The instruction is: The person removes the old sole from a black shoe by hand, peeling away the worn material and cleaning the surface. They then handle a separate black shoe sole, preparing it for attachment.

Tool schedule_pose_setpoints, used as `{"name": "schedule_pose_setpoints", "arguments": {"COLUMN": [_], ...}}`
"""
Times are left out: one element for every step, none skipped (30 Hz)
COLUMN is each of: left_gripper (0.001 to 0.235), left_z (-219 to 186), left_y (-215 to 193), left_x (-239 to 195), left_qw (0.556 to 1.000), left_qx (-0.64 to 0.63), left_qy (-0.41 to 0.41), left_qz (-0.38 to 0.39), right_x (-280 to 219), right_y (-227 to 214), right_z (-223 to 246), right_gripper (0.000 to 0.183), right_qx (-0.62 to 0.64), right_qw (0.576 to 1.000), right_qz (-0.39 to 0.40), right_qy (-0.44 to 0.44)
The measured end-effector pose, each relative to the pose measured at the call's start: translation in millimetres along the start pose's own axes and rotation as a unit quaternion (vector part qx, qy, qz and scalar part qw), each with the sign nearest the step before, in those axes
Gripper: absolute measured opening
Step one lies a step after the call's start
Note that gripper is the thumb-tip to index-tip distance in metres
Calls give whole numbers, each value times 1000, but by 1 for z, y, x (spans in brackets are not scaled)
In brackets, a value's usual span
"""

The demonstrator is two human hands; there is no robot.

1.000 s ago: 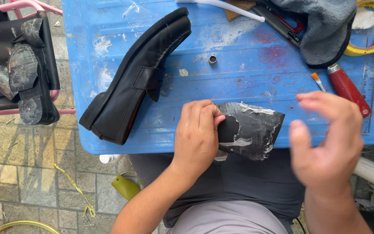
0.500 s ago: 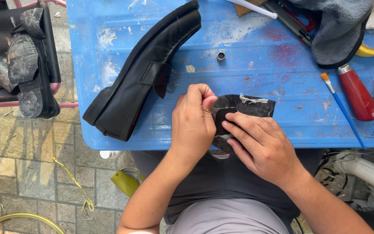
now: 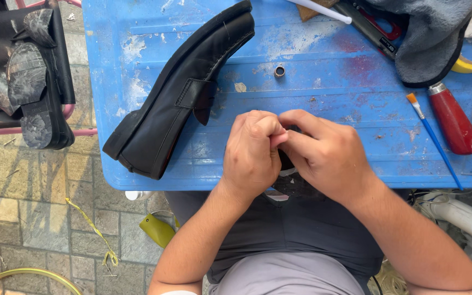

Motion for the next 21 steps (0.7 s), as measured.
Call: {"name": "schedule_pose_setpoints", "arguments": {"left_gripper": [21, 22, 24, 26, 28, 32, 35, 39, 43, 47, 43, 39, 35, 28, 21, 15, 12, 10, 8, 7, 7], "left_z": [-2, -3, -5, -8, -3, 0, 4, 1, 0, 0, -1, 0, 1, 4, 7, 9, 8, 6, 5, 7, 10], "left_y": [0, -1, -2, -4, -6, -8, -9, -12, -15, -17, -17, -15, -13, -11, -8, -6, -6, -6, -5, -5, -5], "left_x": [0, -1, -1, 0, 0, -3, -7, -7, -8, -9, -10, -11, -12, -13, -13, -14, -14, -14, -14, -14, -14], "left_qw": [1000, 1000, 1000, 999, 998, 993, 985, 985, 985, 984, 985, 985, 984, 983, 981, 980, 980, 980, 981, 980, 980], "left_qx": [-8, 6, 20, 35, 11, -12, -35, -33, -32, -30, -7, 16, 39, 48, 58, 68, 81, 94, 106, 101, 95], "left_qy": [12, 7, 1, -2, -54, -109, -163, -162, -162, -162, -162, -162, -161, -167, -174, -179, -172, -165, -157, -165, -173], "left_qz": [4, 12, 20, 27, 35, 43, 51, 55, 59, 62, 62, 62, 61, 62, 62, 62, 57, 53, 50, 45, 40], "right_x": [4, 7, 9, 9, 8, 7, 6, 4, 2, 0, -2, -5, -7, -9, -10, -7, -5, -2, 2, 4, 7], "right_y": [3, 7, 11, 13, 16, 20, 23, 25, 27, 27, 26, 26, 27, 28, 29, 25, 21, 17, 17, 16, 16], "right_z": [-3, -8, -9, -11, -12, -13, -16, -21, -25, -30, -35, -40, -46, -51, -55, -48, -40, -32, -28, -23, -19], "right_gripper": [16, 18, 20, 20, 20, 20, 18, 17, 15, 13, 10, 8, 6, 5, 7, 6, 7, 7, 11, 14, 18], "right_qx": [8, 16, 23, 8, -7, -20, -9, 0, 9, 31, 53, 74, 99, 125, 150, 124, 97, 69, 63, 57, 51], "right_qw": [1000, 1000, 999, 1000, 1000, 1000, 1000, 999, 999, 997, 995, 991, 984, 976, 966, 976, 984, 991, 993, 994, 995], "right_qz": [11, 21, 32, 28, 25, 24, 27, 27, 28, 15, 1, -12, -13, -12, -11, -18, -24, -31, -15, 0, 15], "right_qy": [-4, -9, -15, -9, -4, 1, 14, 29, 44, 67, 90, 114, 146, 178, 210, 178, 145, 112, 103, 94, 85]}}
Point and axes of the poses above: each hand's wrist, its own x-axis towards the middle knuckle, its own y-axis out of the palm, z = x × y, the point moved 8 cm from there along x, towards the middle knuckle, and after that the axes turned 4 degrees about z, right-handed, at the moved point
